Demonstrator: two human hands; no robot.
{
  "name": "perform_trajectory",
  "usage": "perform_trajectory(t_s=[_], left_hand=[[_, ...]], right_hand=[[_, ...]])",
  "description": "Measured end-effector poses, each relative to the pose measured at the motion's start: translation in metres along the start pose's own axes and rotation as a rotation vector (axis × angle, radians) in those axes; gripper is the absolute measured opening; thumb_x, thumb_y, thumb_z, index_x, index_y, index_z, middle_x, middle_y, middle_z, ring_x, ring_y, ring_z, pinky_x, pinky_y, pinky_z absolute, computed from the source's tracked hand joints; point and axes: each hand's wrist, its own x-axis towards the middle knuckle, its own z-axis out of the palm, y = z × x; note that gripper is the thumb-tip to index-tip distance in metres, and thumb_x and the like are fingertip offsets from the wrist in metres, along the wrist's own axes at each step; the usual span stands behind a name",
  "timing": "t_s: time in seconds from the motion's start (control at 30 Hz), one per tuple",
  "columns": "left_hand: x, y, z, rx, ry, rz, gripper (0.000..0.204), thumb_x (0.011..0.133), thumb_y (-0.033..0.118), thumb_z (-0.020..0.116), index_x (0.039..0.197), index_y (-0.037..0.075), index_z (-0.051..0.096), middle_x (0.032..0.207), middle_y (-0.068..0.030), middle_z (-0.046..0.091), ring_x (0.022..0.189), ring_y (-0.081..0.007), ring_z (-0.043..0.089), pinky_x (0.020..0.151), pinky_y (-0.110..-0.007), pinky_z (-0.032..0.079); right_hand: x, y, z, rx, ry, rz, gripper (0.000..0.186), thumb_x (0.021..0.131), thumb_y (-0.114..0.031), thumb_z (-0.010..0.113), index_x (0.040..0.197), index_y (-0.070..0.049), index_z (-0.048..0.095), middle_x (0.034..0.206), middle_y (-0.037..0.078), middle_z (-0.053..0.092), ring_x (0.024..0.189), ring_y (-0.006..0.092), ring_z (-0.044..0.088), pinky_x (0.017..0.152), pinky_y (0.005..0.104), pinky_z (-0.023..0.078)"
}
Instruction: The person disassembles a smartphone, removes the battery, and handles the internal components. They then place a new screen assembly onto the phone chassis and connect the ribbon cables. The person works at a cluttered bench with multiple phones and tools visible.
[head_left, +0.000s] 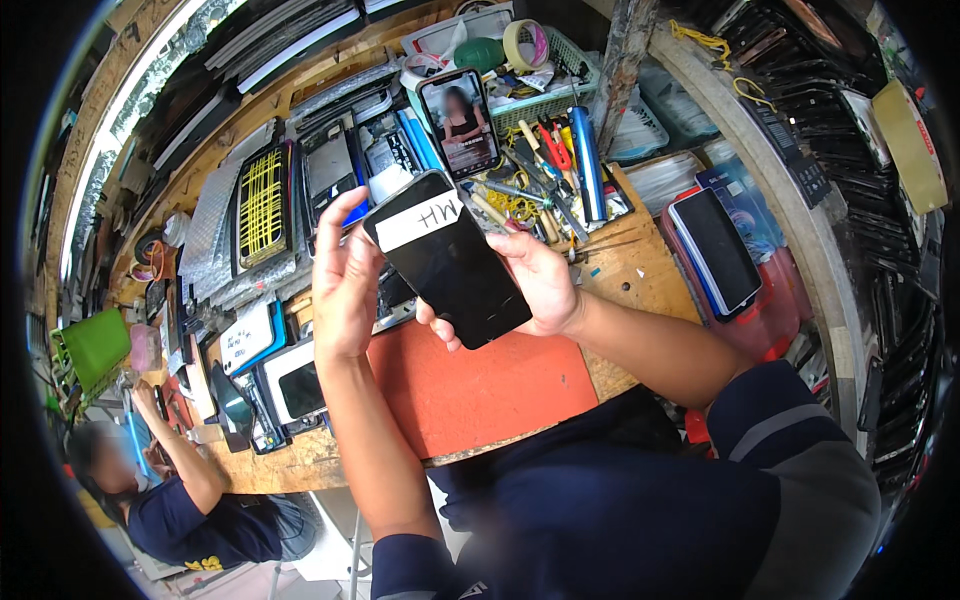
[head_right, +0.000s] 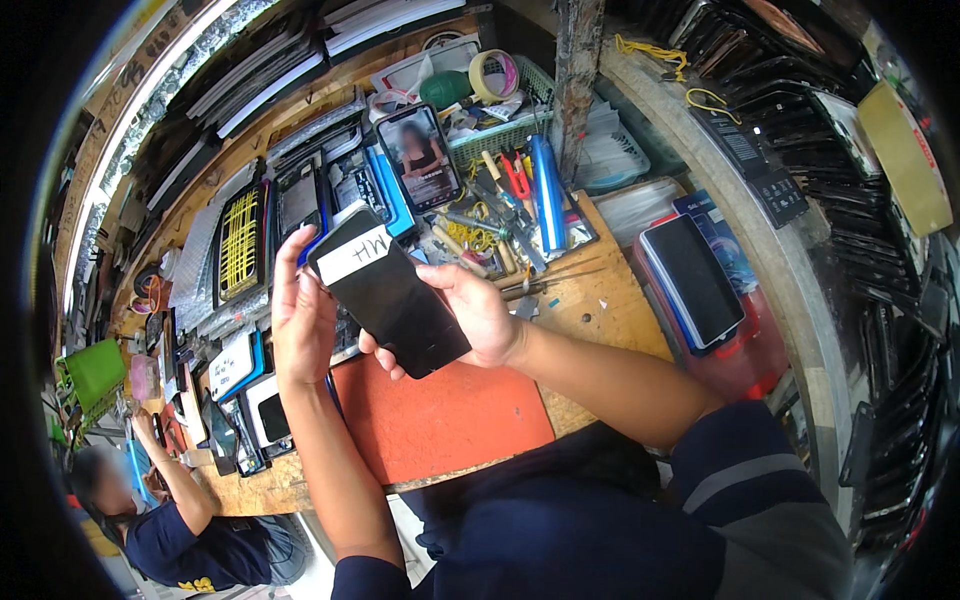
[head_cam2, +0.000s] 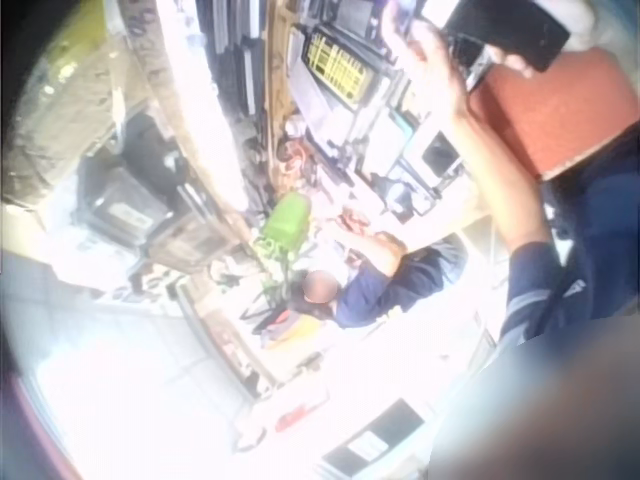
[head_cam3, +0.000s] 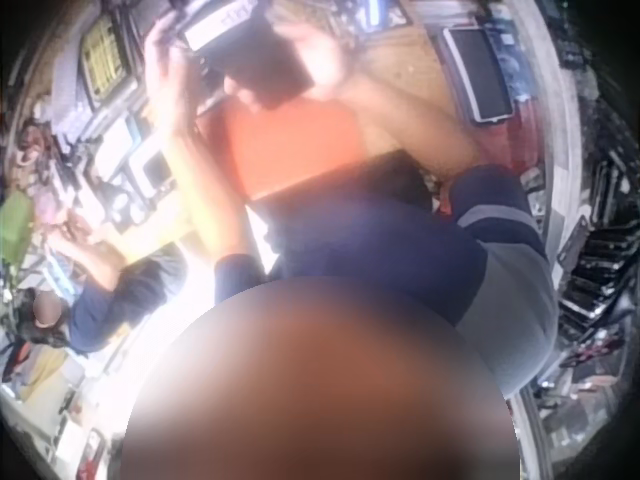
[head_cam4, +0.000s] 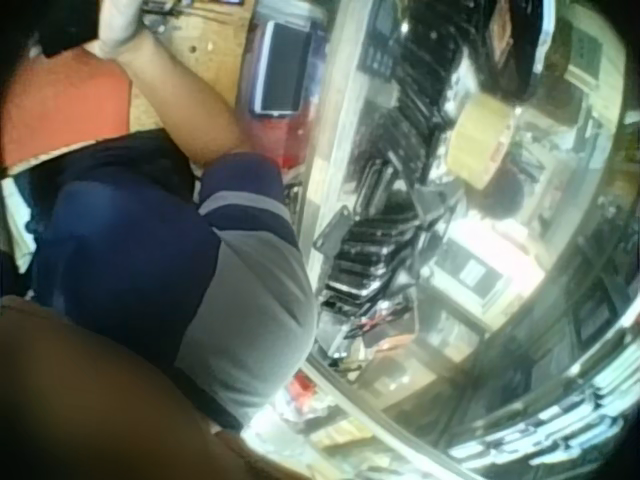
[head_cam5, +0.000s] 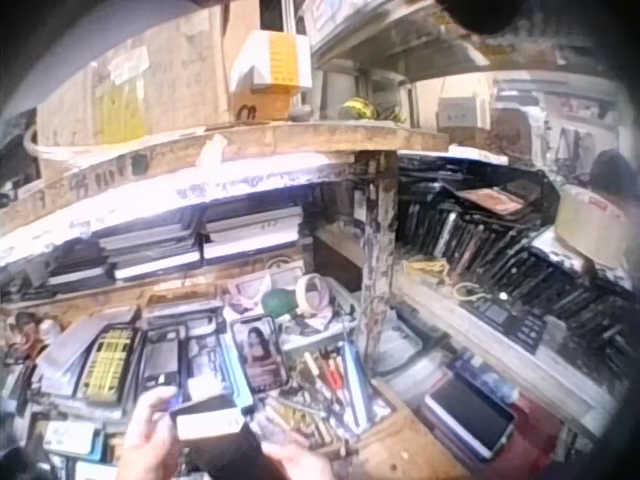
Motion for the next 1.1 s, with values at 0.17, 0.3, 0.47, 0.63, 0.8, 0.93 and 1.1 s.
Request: perform_trajectory(t_s=[0.17,0.3,0.47,0.63,0.8,0.93,1.1], left_hand=[[0.011,-0.008,-0.007,-0.29,0.285,0.067,0.027,0.114,0.033,0.057,0.113,0.006,0.062,0.079,0.002,0.046,0.079,-0.014,0.049,0.083,-0.032,0.046],[0.009,-0.012,-0.007,-0.358,0.344,0.051,0.025,0.113,0.031,0.058,0.106,0.007,0.062,0.078,0.0008,0.047,0.077,-0.0152,0.05,0.082,-0.034,0.047],[0.009,-0.012,-0.006,-0.315,0.321,0.052,0.023,0.112,0.029,0.06,0.105,0.007,0.062,0.079,0.0009,0.049,0.077,-0.0151,0.05,0.083,-0.035,0.047],[0.009,-0.012,-0.003,-0.281,0.304,0.049,0.021,0.11,0.026,0.063,0.104,0.006,0.064,0.078,0.0013,0.049,0.077,-0.0153,0.051,0.084,-0.033,0.048],[0.007,-0.012,-0.003,-0.274,0.305,0.042,0.021,0.109,0.026,0.064,0.104,0.006,0.064,0.078,0.0012,0.049,0.078,-0.0152,0.052,0.083,-0.033,0.049],[0.009,-0.013,-0.002,-0.236,0.278,0.106,0.018,0.108,0.024,0.063,0.108,0.005,0.065,0.082,0.0,0.055,0.078,-0.0153,0.054,0.083,-0.035,0.049],[0.007,-0.019,0.011,-0.183,0.317,0.031,0.016,0.106,0.022,0.066,0.105,0.006,0.068,0.08,0.0003,0.059,0.078,-0.0123,0.057,0.08,-0.032,0.049]], right_hand=[[0.0,0.002,-0.004,-0.021,-0.012,-0.025,0.078,0.109,-0.055,0.038,0.156,0.008,0.044,0.136,0.036,0.063,0.111,0.0404,0.073,0.099,0.0521,0.059],[-0.001,0.001,-0.007,-0.024,0.059,-0.017,0.079,0.109,-0.055,0.035,0.157,0.008,0.041,0.137,0.037,0.062,0.113,0.0431,0.072,0.1,0.053,0.058],[0.001,-0.001,-0.007,-0.009,0.051,-0.041,0.078,0.11,-0.054,0.034,0.159,0.006,0.038,0.137,0.038,0.06,0.113,0.0458,0.071,0.1,0.0547,0.058],[0.002,-0.003,-0.01,0.043,0.023,-0.044,0.079,0.11,-0.054,0.035,0.16,0.006,0.038,0.138,0.039,0.06,0.115,0.0464,0.071,0.101,0.0565,0.058],[0.0,-0.003,-0.013,0.043,0.013,-0.034,0.079,0.109,-0.054,0.038,0.161,0.005,0.037,0.14,0.039,0.058,0.119,0.0473,0.069,0.102,0.058,0.058],[-0.003,-0.006,-0.006,0.041,0.072,-0.015,0.08,0.107,-0.055,0.042,0.161,0.003,0.038,0.144,0.038,0.057,0.122,0.0478,0.068,0.103,0.0598,0.057],[-0.005,-0.007,0.01,-0.211,0.216,-0.047,0.082,0.103,-0.059,0.042,0.157,0.002,0.043,0.136,0.032,0.062,0.112,0.0413,0.068,0.097,0.0574,0.058]])
